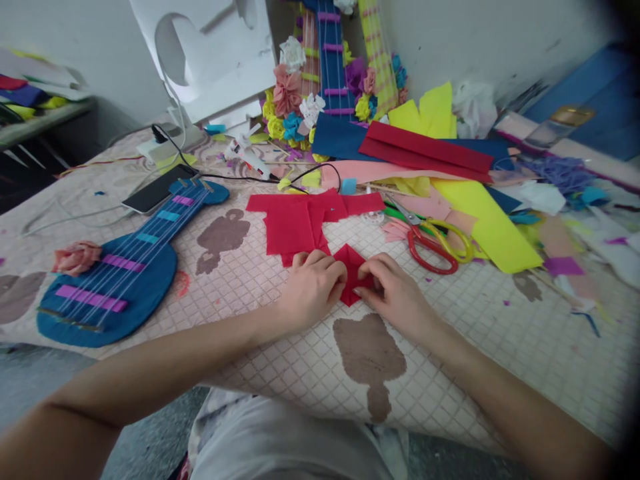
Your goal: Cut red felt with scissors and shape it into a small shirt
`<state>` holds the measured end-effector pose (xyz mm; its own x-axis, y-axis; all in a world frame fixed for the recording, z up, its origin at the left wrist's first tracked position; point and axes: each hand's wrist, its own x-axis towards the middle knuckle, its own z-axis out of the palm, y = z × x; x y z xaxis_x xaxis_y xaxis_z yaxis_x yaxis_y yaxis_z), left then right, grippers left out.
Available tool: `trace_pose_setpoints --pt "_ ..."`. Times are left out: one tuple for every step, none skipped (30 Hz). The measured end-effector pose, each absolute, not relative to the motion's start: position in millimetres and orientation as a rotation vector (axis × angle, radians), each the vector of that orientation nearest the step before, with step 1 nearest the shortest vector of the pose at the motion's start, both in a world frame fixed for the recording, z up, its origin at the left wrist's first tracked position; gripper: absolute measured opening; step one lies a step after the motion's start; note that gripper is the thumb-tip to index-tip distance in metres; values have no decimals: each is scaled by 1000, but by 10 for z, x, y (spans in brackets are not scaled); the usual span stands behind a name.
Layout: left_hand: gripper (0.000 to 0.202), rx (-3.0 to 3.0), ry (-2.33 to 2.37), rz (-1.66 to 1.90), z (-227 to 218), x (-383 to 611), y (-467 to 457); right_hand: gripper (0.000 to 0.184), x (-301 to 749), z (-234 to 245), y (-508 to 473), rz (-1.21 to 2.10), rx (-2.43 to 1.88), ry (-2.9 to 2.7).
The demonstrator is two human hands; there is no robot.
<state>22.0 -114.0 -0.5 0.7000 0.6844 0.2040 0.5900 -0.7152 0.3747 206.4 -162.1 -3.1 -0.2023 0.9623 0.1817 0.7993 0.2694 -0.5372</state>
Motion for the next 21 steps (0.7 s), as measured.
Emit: trace_pose_setpoints --pt "9 2640 1007 477 -4 220 -1141 14 2061 -29 -1624 450 -1587 -2069" --pt "10 2649 1007 473 -3 220 -1141 13 2058 -27 -1627 449 -1584 -2078" --pt "11 2657 1010 470 -2 220 -1141 11 2057 -26 -1628 450 -1580 -2093" --pt "12 2663 1014 465 -1 219 -1141 10 2057 -26 -1627 450 -1578 -2107" --pt "13 2666 1016 458 2 218 -1141 10 2058 -27 -1626 451 -1576 -2118" --pt "12 2668 1015 450 5 216 -1140 10 2062 -28 -1624 454 -1574 -2124" --pt "12 2667 1011 441 8 213 -1139 9 2067 -31 -1621 461 -1574 -2127" --pt "10 2664 1004 430 12 208 -1136 9 2073 -33 -1618 470 -1573 -2129" --pt "9 2661 997 423 15 202 -1133 9 2081 -35 -1616 478 -1567 -2130" --pt "8 2659 986 414 18 195 -1130 9 2088 -36 -1615 487 -1559 -2133" --pt "8 2657 976 404 21 187 -1126 8 2095 -35 -1616 499 -1551 -2137" --pt "9 2654 966 394 22 179 -1122 8 2100 -33 -1617 510 -1548 -2141" --pt "9 2651 957 388 24 172 -1118 9 2103 -27 -1620 520 -1549 -2145" --pt "10 2650 948 383 25 165 -1115 10 2104 -20 -1623 529 -1556 -2148" --pt "11 2648 940 381 26 159 -1112 11 2102 -11 -1627 538 -1566 -2151" --pt "12 2645 935 381 28 154 -1109 13 2099 -1 -1632 544 -1574 -2152" --pt "13 2641 930 381 30 150 -1107 14 2095 9 -1636 549 -1581 -2153" --pt "14 2635 925 377 33 147 -1105 17 2090 18 -1639 550 -1584 -2152" --pt "15 2629 921 371 36 145 -1103 19 2085 25 -1642 552 -1584 -2151" --pt "17 2624 917 366 38 142 -1101 21 2082 30 -1645 553 -1580 -2153" --pt "19 2620 913 364 40 140 -1098 24 2081 34 -1646 556 -1574 -2156"
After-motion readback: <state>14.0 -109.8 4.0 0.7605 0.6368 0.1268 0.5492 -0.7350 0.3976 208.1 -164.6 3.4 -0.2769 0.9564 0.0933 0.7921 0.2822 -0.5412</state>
